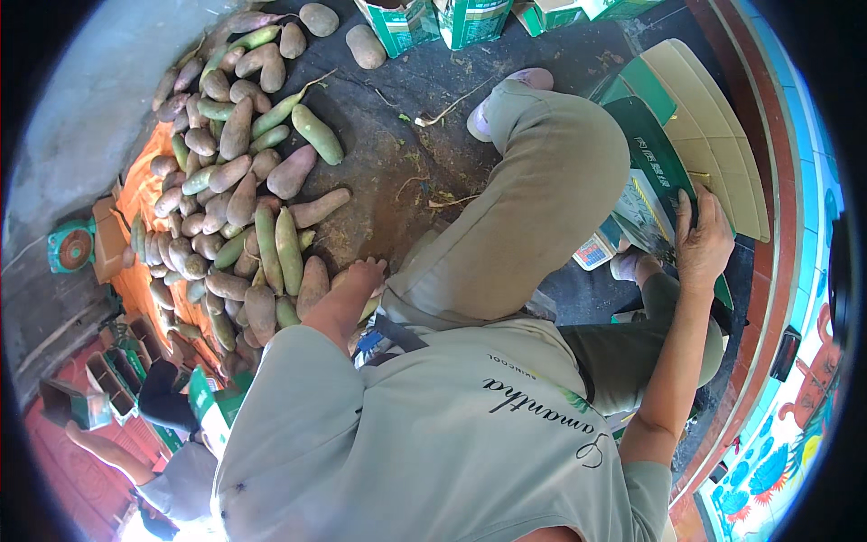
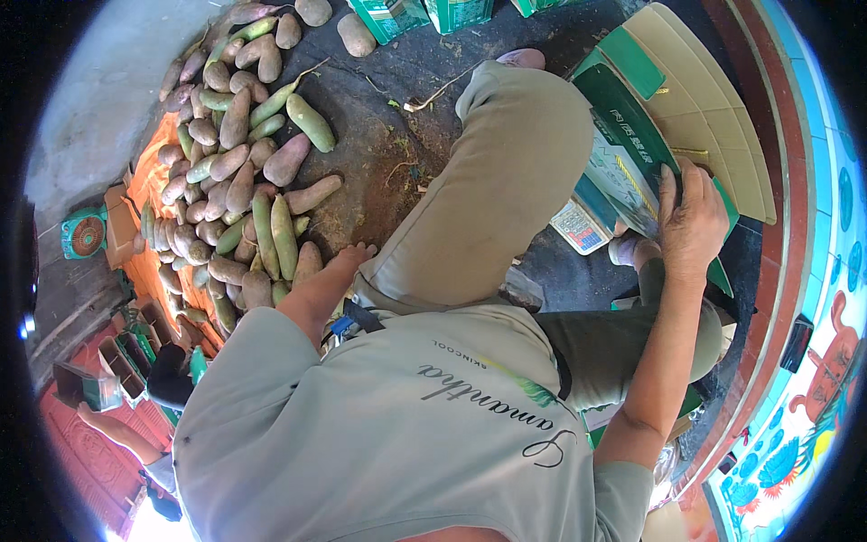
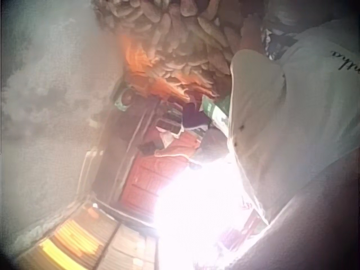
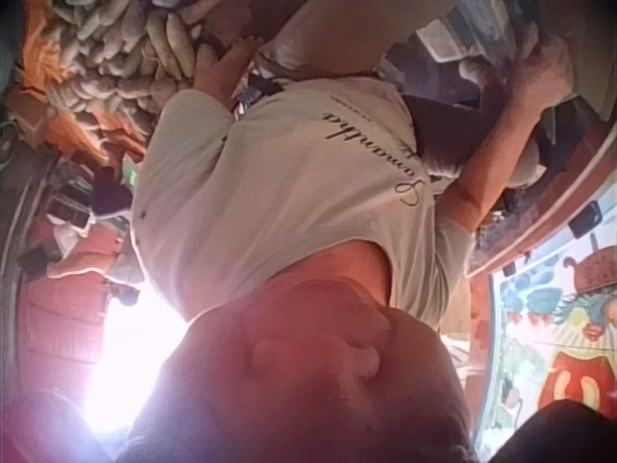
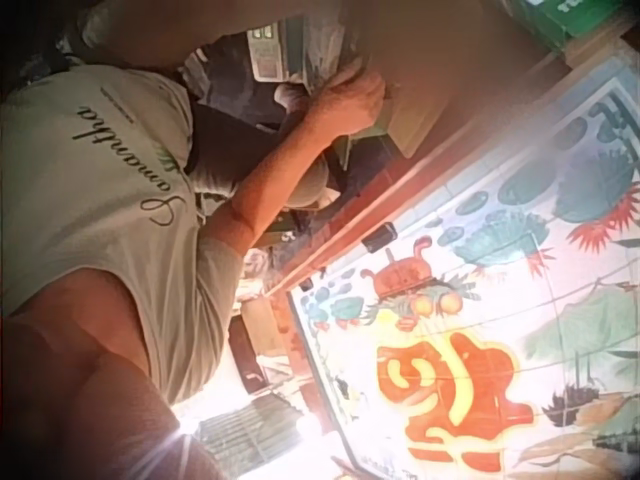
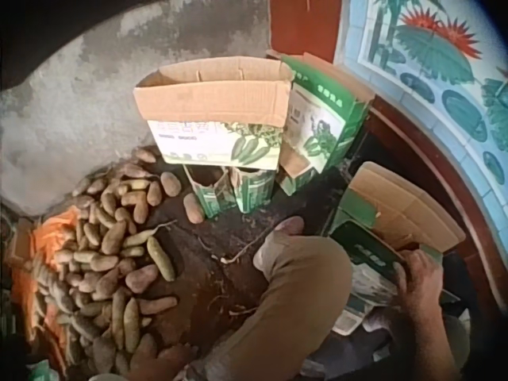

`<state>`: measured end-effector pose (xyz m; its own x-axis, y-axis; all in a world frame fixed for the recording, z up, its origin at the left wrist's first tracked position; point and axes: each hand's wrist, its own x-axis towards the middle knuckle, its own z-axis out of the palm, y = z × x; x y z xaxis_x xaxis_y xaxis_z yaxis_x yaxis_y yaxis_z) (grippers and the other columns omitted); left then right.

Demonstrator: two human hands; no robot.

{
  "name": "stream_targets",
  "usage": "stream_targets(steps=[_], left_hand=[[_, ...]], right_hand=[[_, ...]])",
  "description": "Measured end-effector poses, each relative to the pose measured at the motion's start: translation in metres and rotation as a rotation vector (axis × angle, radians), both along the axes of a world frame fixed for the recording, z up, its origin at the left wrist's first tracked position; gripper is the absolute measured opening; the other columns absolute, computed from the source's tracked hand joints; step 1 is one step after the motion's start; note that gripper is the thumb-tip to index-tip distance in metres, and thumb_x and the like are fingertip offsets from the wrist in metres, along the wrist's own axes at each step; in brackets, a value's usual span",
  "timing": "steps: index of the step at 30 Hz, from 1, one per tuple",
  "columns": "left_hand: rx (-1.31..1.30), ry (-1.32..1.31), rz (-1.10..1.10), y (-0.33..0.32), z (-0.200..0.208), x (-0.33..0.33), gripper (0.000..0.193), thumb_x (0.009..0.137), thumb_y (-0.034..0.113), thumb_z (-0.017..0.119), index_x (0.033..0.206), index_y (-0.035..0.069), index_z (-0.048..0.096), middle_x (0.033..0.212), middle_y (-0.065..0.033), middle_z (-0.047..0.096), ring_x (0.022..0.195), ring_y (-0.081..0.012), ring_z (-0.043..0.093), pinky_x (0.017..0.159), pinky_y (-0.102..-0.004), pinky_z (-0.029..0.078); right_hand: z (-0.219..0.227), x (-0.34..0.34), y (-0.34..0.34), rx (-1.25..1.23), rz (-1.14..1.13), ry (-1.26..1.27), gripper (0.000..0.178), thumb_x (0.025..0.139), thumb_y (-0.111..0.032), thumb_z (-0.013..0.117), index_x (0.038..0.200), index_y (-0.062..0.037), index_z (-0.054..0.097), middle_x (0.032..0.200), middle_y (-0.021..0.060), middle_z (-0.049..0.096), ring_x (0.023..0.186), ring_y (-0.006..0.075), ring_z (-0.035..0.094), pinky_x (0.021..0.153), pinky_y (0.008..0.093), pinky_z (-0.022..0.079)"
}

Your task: Weigh vegetable tubers on a digital scale and pack them into corrugated cardboard boxes.

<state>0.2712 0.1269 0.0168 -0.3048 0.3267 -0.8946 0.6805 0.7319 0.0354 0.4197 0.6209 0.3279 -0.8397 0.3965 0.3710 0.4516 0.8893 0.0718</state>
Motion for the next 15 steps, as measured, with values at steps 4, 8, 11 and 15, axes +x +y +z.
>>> stream_targets(steps=[4,8,11,15], left_hand=[[-0.004,-0.020,-0.098,-0.004,-0.010,-0.001,0.038,0.085,0.026,0.059,0.121,0.017,0.053,0.116,-0.0135,0.054,0.111,-0.0331,0.055,0.086,-0.0430,0.050],[0.017,-0.002,-0.287,0.001,-0.011,-0.002,0.033,0.089,0.027,0.054,0.121,0.021,0.056,0.118,-0.0100,0.054,0.114,-0.0305,0.054,0.088,-0.0466,0.047],[0.005,-0.011,-0.373,-0.005,-0.011,0.001,0.033,0.090,0.029,0.052,0.122,0.023,0.058,0.119,-0.0084,0.053,0.118,-0.0287,0.050,0.094,-0.0511,0.041],[-0.049,-0.062,-0.324,0.001,0.014,-0.004,0.042,0.092,0.029,0.049,0.133,0.025,0.050,0.131,-0.0098,0.048,0.130,-0.0297,0.039,0.105,-0.0556,0.029]], right_hand=[[0.001,-0.001,-0.002,0.022,-0.004,-0.011,0.018,0.086,-0.020,0.064,0.097,-0.0070,0.061,0.083,0.0091,0.063,0.073,0.0280,0.063,0.063,0.0368,0.050],[0.000,0.002,0.001,0.044,-0.008,-0.032,0.017,0.086,-0.020,0.064,0.098,-0.0071,0.061,0.083,0.0093,0.063,0.073,0.0284,0.063,0.063,0.0373,0.050],[0.000,-0.002,-0.002,0.026,0.002,-0.006,0.017,0.086,-0.020,0.064,0.098,-0.0076,0.060,0.083,0.0096,0.063,0.073,0.0293,0.063,0.063,0.0378,0.049],[0.000,-0.001,-0.001,0.015,-0.012,-0.006,0.017,0.086,-0.021,0.064,0.098,-0.0086,0.061,0.083,0.0100,0.063,0.073,0.0303,0.063,0.063,0.0386,0.049]])
